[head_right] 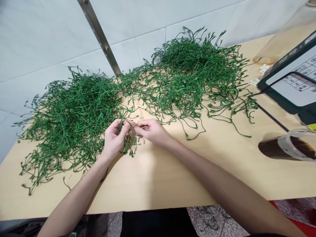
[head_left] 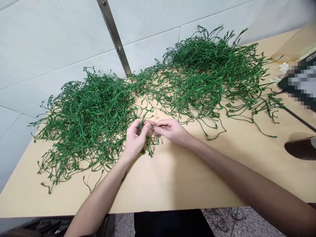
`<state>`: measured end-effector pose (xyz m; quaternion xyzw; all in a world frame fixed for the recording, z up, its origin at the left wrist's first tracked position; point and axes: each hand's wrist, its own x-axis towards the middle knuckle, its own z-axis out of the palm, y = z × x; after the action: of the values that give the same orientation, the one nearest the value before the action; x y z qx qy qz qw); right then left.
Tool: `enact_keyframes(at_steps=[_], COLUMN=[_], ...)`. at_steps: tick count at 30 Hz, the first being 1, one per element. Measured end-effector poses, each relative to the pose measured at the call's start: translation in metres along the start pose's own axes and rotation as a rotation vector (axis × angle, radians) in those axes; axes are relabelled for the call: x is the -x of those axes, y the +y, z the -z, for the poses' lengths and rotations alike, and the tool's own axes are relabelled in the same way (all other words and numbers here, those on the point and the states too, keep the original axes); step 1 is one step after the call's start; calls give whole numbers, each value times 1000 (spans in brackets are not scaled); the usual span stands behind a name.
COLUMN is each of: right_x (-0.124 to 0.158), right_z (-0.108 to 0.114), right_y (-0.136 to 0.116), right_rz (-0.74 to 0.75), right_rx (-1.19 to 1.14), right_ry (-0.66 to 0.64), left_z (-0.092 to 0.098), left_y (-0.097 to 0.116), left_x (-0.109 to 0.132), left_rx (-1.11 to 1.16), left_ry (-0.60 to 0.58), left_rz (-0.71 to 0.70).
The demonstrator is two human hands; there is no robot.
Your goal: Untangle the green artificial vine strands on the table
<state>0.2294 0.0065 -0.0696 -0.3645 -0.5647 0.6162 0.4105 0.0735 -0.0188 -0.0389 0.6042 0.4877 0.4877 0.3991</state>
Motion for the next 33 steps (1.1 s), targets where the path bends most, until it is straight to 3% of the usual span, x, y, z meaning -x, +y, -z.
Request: enact_keyframes(at_steps=[7,12,15,19,24,33], right_x=[8,8,8,9,7,1], right_z=[-4,-1,0,0,2,2], right_y=[5,1,2,3,-2,-5], right_rz=[250,471,528,477,292,8], right_rx=[146,281,346,330,97,-216], right_ry=[112,63,41,43,39,165], left_z=[1,4,5,5,7,6], left_y=[0,0,1,2,0,-3], left_x=[-1,0,0,-1,-4,-1], left_rx=[-211,-401,-430,-354,-270,-358], left_ry=[-4,-85,-114,-148,-176,-159], left_rz=[47,-40,-54,7,82,-28])
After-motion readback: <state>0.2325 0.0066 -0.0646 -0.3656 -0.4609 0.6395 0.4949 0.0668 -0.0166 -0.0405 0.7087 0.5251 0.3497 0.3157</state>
